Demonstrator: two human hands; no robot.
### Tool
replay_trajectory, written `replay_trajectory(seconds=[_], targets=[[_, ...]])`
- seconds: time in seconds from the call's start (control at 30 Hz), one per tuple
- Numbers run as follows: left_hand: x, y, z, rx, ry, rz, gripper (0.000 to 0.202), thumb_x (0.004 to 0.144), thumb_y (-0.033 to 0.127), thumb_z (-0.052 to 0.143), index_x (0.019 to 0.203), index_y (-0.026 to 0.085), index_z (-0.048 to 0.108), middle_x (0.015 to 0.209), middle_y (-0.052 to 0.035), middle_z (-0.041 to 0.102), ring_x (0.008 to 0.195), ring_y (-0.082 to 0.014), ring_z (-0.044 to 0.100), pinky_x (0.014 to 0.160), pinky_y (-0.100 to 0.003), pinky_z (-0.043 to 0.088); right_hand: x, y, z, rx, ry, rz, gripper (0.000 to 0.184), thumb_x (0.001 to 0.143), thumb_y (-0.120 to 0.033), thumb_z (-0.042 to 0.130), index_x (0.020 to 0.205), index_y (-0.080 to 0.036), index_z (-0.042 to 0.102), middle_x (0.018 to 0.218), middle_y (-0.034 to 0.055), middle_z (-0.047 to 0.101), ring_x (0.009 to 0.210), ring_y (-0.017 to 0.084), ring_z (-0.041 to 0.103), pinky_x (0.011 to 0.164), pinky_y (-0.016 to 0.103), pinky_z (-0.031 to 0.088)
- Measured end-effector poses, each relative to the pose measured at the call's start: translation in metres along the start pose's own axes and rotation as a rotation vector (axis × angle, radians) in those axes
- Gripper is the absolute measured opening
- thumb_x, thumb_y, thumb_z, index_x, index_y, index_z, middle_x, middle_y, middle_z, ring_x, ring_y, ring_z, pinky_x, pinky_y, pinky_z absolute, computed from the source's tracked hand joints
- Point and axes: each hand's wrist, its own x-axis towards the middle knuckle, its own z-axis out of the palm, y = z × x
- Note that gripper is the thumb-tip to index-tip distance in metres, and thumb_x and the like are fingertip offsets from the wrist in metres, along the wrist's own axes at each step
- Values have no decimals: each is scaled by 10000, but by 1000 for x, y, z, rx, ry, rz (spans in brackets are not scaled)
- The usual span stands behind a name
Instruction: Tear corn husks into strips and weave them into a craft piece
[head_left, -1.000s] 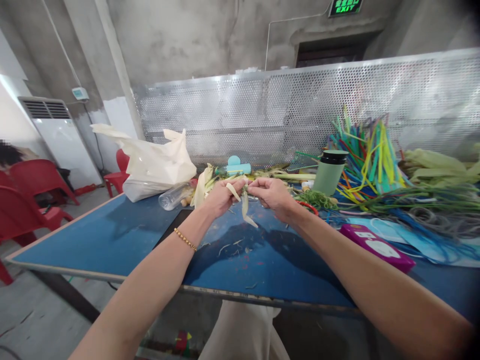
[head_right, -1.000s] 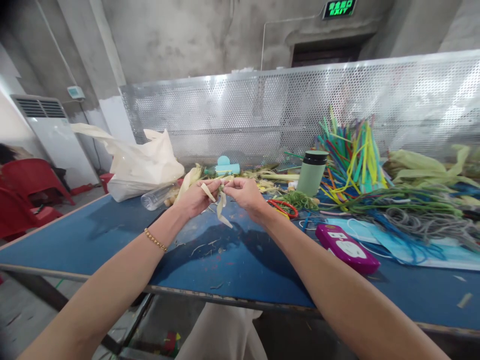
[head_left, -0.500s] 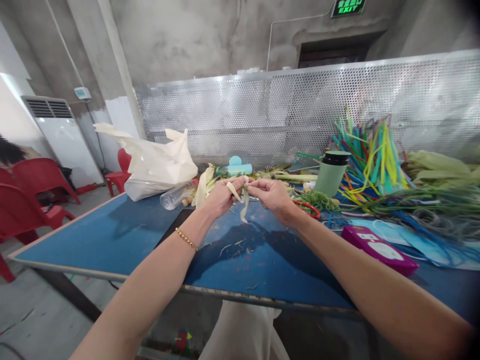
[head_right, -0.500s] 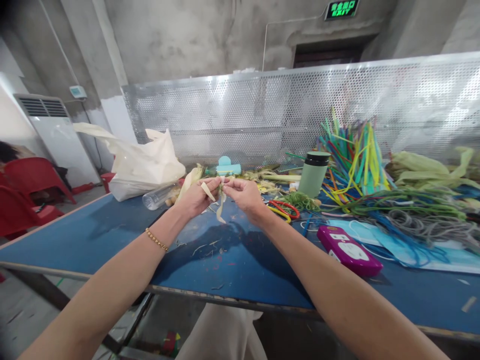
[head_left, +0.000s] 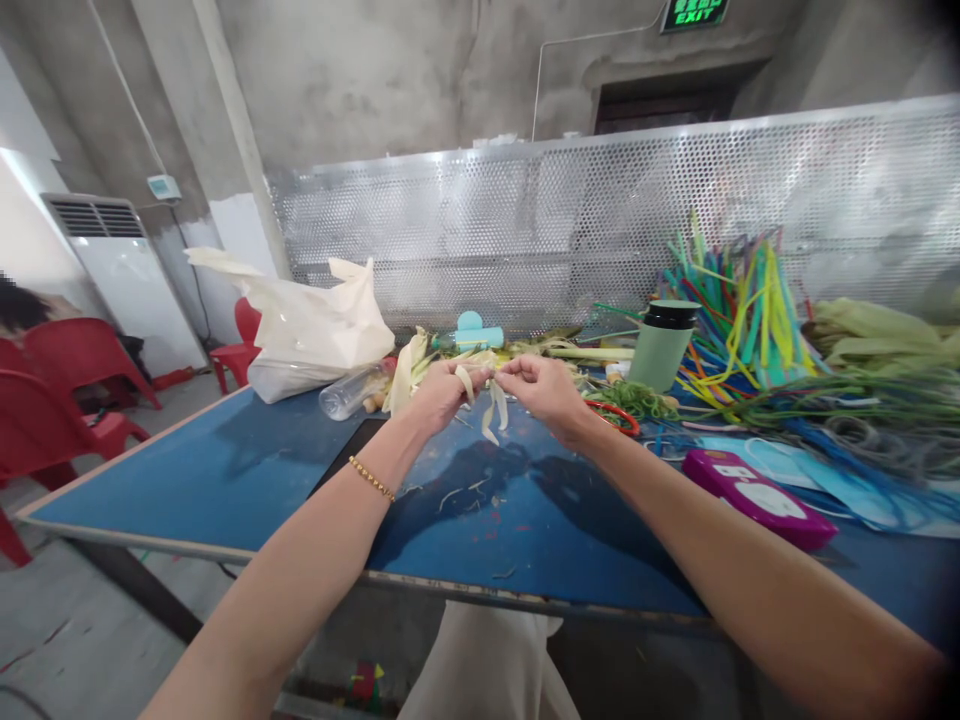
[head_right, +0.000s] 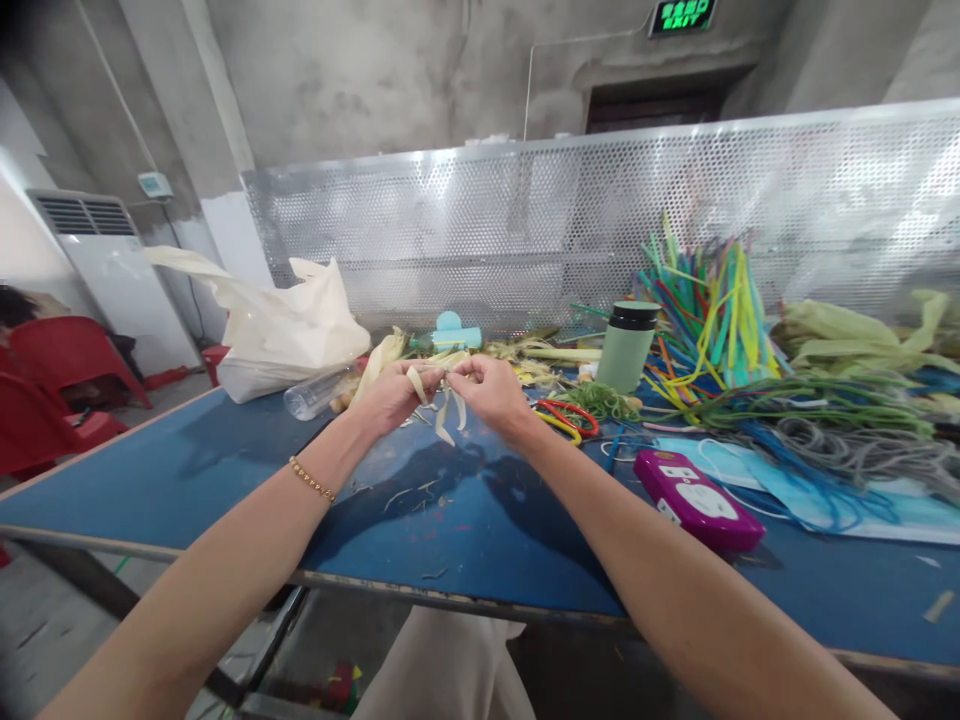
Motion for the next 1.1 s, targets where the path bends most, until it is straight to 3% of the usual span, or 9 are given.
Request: replay_trajectory(seconds=[0.13,0.23,0.5,0.7,1.0,1.1], targets=[[0,1,1,-5,12,-1,340,538,362,842,600,102,631,582,6,491,529,-67,389,508,-252,255,-5,-6,-1,140,-108,207,284,643,-414,714,664,-159,590,462,-70,373,411,52,257,407,229,183],[0,0,2,-40,-16,-26,326,533,333,848,620,96,641,587,5,506,538,-66,396,521,-253,267,-6,-5,0,239,-126,254,310,617,-419,734,649,-164,561,445,-99,290,392,37,192,397,232,124],[2,-3,3,-38,24,-48,313,494,222,858,721,80,695,663,-29,598,592,-84,464,555,-251,318,-4,1,3,202,-43,180,285,614,-392,714,586,-165,544,430,-83,352,398,39,236,410,226,169],[3,-2,2,-21,22,-29,267,529,230,839,653,85,654,600,-5,542,542,-67,419,516,-239,299,-3,3,4,159,-39,172,253,623,-372,697,596,-159,563,431,-72,389,401,50,277,407,227,215],[1,1,3,3,12,-9,239,585,233,803,624,93,613,594,1,516,527,-55,398,491,-224,270,-3,5,5,108,-42,161,264,638,-311,667,525,-182,466,409,-83,346,388,44,262,409,228,186],[1,1,2,2,-8,15,239,601,240,796,615,96,605,599,0,515,535,-57,412,498,-222,280,-3,1,1,92,-90,146,270,658,-334,672,535,-176,491,413,-70,384,391,50,289,407,228,200]])
